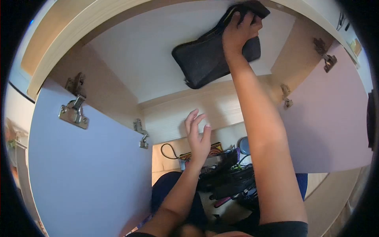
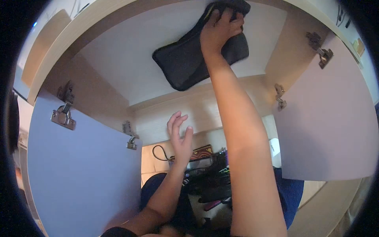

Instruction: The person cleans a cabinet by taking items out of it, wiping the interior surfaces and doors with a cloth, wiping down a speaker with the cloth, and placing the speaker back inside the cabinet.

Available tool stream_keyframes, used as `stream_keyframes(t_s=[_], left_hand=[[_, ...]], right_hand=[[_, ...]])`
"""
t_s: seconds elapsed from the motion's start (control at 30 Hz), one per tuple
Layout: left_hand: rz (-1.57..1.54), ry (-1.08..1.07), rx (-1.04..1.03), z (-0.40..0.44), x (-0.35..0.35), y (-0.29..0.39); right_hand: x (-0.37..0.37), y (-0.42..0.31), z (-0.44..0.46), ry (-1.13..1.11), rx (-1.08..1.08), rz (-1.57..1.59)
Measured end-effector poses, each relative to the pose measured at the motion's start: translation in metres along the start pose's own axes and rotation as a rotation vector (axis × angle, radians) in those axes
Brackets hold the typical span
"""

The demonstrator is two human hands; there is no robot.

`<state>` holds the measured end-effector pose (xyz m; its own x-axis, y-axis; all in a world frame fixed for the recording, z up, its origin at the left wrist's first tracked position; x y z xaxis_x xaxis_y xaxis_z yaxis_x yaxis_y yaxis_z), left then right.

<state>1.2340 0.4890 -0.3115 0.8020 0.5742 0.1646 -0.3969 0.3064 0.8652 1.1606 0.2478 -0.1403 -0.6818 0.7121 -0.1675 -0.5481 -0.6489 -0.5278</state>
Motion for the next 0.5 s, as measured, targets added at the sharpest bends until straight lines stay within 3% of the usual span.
stream_keyframes(t_s=[0.1,0.13,0.2,0.3,0.37,0.5], left_hand=[[0.012,0.014,0.023,0.013,0.014,-0.004],[0.042,0.034,0.030,0.014,0.018,-0.008],[0.074,0.061,0.036,0.016,0.022,-0.018],[0.023,0.081,0.185,0.013,0.032,-0.036],[-0.115,0.108,0.328,0.013,0.035,-0.046],[-0.222,0.125,0.382,0.013,0.034,-0.050]], right_hand=[[-0.010,-0.060,-0.015,-0.164,0.166,0.226],[-0.011,-0.073,-0.028,-0.175,0.166,0.234],[-0.023,-0.103,-0.052,-0.534,0.396,0.141],[-0.022,-0.120,-0.056,-0.617,0.508,0.105],[-0.026,-0.134,-0.052,-0.620,0.482,0.181],[-0.032,-0.155,-0.053,-0.643,0.341,0.476]])
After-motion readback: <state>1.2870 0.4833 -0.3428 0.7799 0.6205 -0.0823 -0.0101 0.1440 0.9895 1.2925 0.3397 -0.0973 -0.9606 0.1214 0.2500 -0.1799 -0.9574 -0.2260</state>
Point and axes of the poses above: each hand's wrist, its own z-axis towards the middle knuckle, its own x-axis out of the back of the hand, y = z × x, the point moved 4 cm from there along z, towards the middle knuckle, and after that the axes turned 2 degrees about -y, right-handed, at the moved point
